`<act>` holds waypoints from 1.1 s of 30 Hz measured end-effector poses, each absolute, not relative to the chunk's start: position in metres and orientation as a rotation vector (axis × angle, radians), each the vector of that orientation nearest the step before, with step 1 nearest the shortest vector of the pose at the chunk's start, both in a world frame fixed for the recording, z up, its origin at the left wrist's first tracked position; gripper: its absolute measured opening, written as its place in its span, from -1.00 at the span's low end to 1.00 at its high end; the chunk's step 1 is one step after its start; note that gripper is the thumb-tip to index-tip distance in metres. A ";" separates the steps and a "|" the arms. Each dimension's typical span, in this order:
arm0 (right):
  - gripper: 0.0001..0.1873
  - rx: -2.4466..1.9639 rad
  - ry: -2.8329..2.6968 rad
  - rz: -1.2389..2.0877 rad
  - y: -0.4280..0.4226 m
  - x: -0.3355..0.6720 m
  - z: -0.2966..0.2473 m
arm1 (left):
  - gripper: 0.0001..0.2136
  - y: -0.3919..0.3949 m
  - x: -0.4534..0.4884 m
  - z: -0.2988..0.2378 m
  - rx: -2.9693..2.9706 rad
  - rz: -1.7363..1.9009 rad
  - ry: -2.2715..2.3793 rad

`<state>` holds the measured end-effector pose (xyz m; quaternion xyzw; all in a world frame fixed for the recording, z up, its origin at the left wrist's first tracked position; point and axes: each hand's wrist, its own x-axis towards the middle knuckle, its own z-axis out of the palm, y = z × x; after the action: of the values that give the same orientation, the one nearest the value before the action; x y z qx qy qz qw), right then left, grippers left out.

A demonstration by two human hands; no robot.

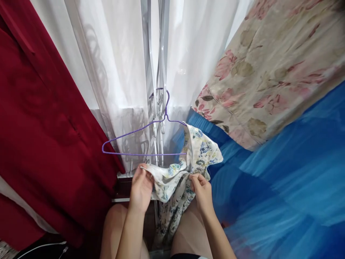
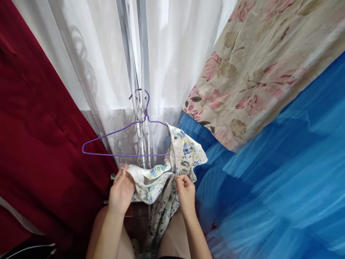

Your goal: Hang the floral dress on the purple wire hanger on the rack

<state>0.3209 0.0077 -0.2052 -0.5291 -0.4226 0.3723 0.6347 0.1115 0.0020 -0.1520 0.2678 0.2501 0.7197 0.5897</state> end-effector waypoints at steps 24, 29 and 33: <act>-0.18 -0.535 -0.797 2.410 -0.073 0.279 -0.194 | -0.47 -0.042 0.092 -0.160 1.632 0.836 0.787; -0.23 -0.384 -1.030 2.421 -0.062 0.313 -0.181 | -0.36 -0.057 0.073 -0.199 1.484 0.359 0.703; -0.17 -0.523 -1.392 2.296 -0.043 0.347 -0.145 | -0.56 -0.071 0.056 -0.226 1.656 0.242 0.775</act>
<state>0.3470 -0.0431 -0.1455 -0.1874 -0.4983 0.8221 0.2018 0.0559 -0.0712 -0.2256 0.7156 0.3350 0.1045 0.6040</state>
